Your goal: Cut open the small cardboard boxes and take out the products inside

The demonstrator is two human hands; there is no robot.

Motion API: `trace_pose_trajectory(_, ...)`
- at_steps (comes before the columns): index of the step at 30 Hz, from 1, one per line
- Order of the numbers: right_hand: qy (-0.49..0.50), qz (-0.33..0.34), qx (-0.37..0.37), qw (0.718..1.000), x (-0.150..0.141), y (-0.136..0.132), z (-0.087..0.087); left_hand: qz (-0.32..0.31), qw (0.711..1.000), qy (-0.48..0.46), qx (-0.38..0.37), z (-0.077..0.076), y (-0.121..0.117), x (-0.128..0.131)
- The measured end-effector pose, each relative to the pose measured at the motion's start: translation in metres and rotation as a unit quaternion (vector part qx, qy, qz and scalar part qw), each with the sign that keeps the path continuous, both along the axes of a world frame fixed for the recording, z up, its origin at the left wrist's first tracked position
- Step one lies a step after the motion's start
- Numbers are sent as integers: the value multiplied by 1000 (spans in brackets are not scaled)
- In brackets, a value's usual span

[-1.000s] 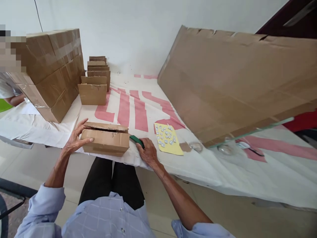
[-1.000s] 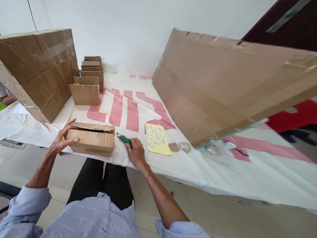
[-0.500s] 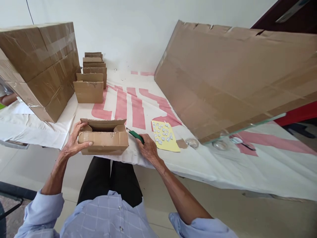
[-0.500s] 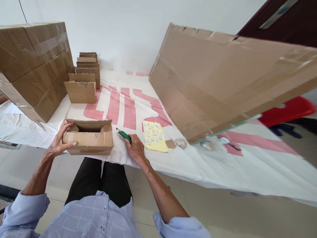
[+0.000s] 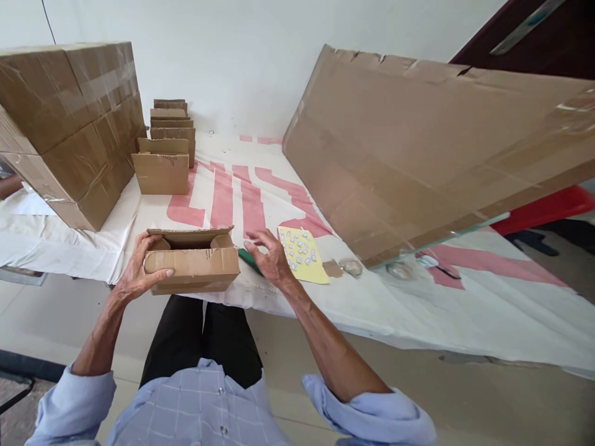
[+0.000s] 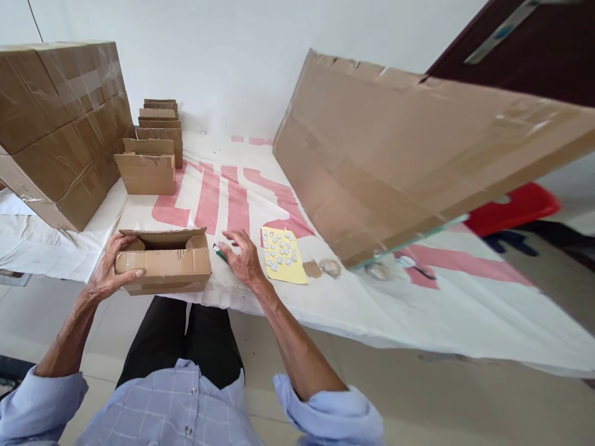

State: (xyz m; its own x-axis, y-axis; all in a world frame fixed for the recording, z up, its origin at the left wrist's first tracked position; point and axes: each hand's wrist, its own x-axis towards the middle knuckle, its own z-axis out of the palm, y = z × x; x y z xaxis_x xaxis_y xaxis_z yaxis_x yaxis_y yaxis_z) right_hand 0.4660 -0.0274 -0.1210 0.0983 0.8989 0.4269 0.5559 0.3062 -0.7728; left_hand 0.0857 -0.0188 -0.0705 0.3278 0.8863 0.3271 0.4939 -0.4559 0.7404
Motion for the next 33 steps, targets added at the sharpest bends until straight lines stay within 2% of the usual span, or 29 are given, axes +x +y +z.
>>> trace_pose_trajectory(2,12,52,38,998,-11,5,33,1,1000,-1,1,2,1,-1)
trace_pose_trajectory(4,11,104,47,993,-20,10,60,1,1000,3,-1,4,1,-1)
trace_pose_trajectory(7,11,168,14,986,-32,18,82,-4,1000,6,-6,6,1,-2)
trace_pose_trajectory(12,23,202,-21,979,-38,26,89,-20,1000,2,8,7,3,-2)
trace_pose_trajectory(21,50,191,-75,977,-39,32,99,-31,999,20,28,15,2,0)
trace_pose_trajectory(26,56,197,-134,970,-35,42,103,-30,997,45,50,20,3,0)
trace_pose_trajectory(29,74,205,-173,960,-34,46,107,-21,995,62,77,25,2,0)
trace_pose_trajectory(33,93,215,-216,948,-36,50,117,6,981,119,154,39,-5,14)
